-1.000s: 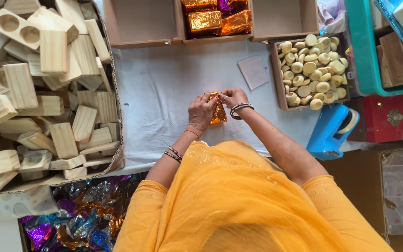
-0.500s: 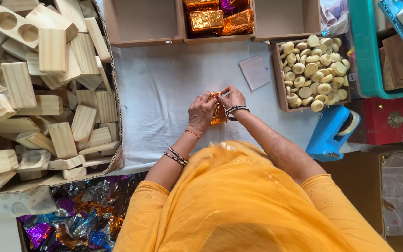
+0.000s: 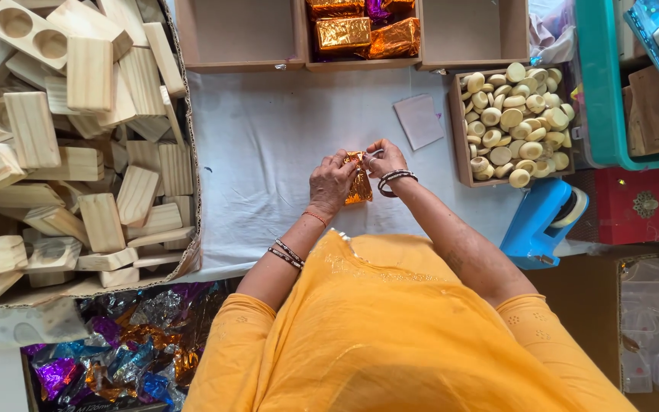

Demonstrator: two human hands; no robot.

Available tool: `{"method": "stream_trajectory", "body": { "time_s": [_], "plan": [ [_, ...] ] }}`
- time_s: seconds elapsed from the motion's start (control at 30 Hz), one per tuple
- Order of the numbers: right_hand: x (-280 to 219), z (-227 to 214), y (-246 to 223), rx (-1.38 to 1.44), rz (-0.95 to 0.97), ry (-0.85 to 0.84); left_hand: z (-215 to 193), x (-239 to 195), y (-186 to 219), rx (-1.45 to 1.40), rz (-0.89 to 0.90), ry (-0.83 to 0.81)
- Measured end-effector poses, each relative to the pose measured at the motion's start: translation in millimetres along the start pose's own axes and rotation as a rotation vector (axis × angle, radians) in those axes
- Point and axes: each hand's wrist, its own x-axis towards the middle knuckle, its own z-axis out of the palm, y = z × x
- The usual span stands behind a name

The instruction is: The person wraps a wooden block in orange foil, folds the edges, and secures it with tape. Then, the person picks up another wooden block and sands its surfaces with a sanding block.

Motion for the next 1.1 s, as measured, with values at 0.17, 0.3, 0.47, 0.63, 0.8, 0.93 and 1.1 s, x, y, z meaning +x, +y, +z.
{"method": "stream_trajectory", "body": {
  "time_s": [0.17, 0.3, 0.47, 0.63, 0.8, 0.93, 1.1],
  "plan": [
    [3, -2, 9, -0.035, 0.042, 0.003, 0, 1, 0, 0.000, -0.001, -0.007],
    [-2, -3, 7, -0.060, 0.099, -0.003, -1, 1, 0, 0.007, -0.010, -0.027],
    [-6, -7, 1, -0.070, 0.114, -0.010, -1, 2, 0, 0.005, -0.006, -0.029],
    [-9, -10, -2, -0.114, 0.123, -0.001, -2, 2, 1, -0.007, -0.017, -0.038],
    [4, -11, 26, -0.123, 0.144, -0.014, -4, 2, 2, -0.019, -0.022, -0.039],
    [3, -14, 36, -0.049, 0.159, -0.070, -3, 2, 0, -0.016, -0.026, -0.040],
    [-17, -17, 38, -0.374, -0.109, 0.190, -1, 1, -1, -0.021, -0.008, -0.009]
  ]
}}
